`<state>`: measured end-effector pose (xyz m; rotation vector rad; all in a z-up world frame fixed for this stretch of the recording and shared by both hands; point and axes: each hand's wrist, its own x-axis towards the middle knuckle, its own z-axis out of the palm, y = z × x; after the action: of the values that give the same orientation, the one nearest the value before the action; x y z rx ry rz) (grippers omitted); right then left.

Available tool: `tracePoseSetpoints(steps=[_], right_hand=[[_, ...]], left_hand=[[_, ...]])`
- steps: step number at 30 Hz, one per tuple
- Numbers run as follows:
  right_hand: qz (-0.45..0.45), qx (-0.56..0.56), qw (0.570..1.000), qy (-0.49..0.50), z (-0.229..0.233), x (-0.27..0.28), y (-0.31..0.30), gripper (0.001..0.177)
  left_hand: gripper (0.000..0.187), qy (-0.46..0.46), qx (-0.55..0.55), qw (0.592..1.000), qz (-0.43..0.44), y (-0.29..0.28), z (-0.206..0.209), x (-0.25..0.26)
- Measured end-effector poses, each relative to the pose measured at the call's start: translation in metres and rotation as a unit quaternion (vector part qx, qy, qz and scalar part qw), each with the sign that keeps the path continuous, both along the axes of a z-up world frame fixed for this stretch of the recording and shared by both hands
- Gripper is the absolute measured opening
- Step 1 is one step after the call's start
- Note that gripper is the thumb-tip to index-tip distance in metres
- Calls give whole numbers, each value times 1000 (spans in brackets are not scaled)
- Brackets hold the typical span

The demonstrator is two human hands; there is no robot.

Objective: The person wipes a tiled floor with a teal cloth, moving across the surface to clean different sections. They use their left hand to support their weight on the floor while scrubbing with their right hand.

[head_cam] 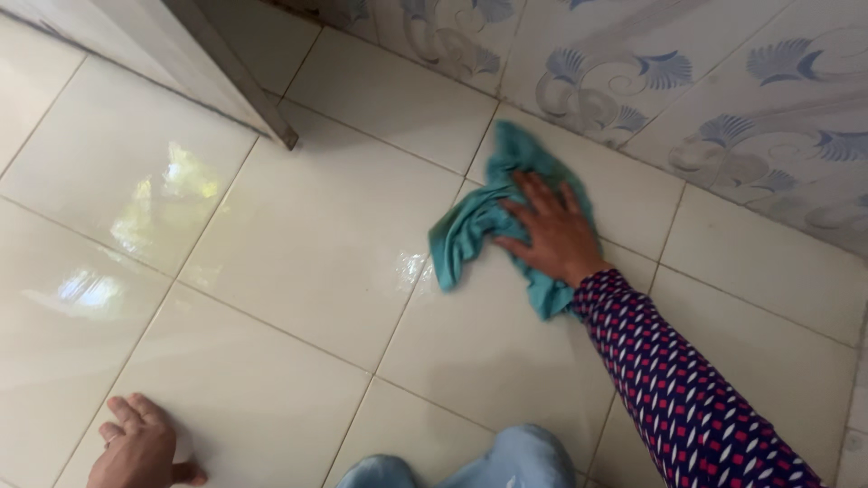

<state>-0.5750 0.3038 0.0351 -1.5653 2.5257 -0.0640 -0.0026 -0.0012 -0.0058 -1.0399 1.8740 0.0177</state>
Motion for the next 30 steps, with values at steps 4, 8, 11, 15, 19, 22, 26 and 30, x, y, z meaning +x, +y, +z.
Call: tracePoseSetpoints(steps=[4, 8, 11, 15, 19, 22, 26, 30], right_hand=[[-94, -46, 994, 29, -12, -49, 60, 71], [-154, -60, 985, 52, -14, -81, 143, 71], [-199, -65, 975, 69, -12, -95, 207, 74], [-251, -32, 961, 108, -20, -108, 275, 76], [-357, -14, 927, 112, -30, -111, 344, 82], [-402, 2, 904, 146, -35, -96, 381, 82], [-401, -55, 902, 152, -30, -44, 393, 79], [-503, -60, 856, 102, -16, 35, 369, 78]], left_hand=[[158, -27, -17, 999, 7, -7, -13, 3], [155, -35, -70, 997, -1, -9, -33, 17], [150, -30, -78, 996, -8, -14, -43, 27], [162, 3, -56, 998, 36, -21, -43, 32], [164, -30, -84, 995, 40, -15, -38, 19], [171, -33, -62, 996, 54, -17, -32, 12], [108, 109, -208, 971, -36, -8, -26, 12], [34, 245, -442, 836, -213, 8, -37, 2]])
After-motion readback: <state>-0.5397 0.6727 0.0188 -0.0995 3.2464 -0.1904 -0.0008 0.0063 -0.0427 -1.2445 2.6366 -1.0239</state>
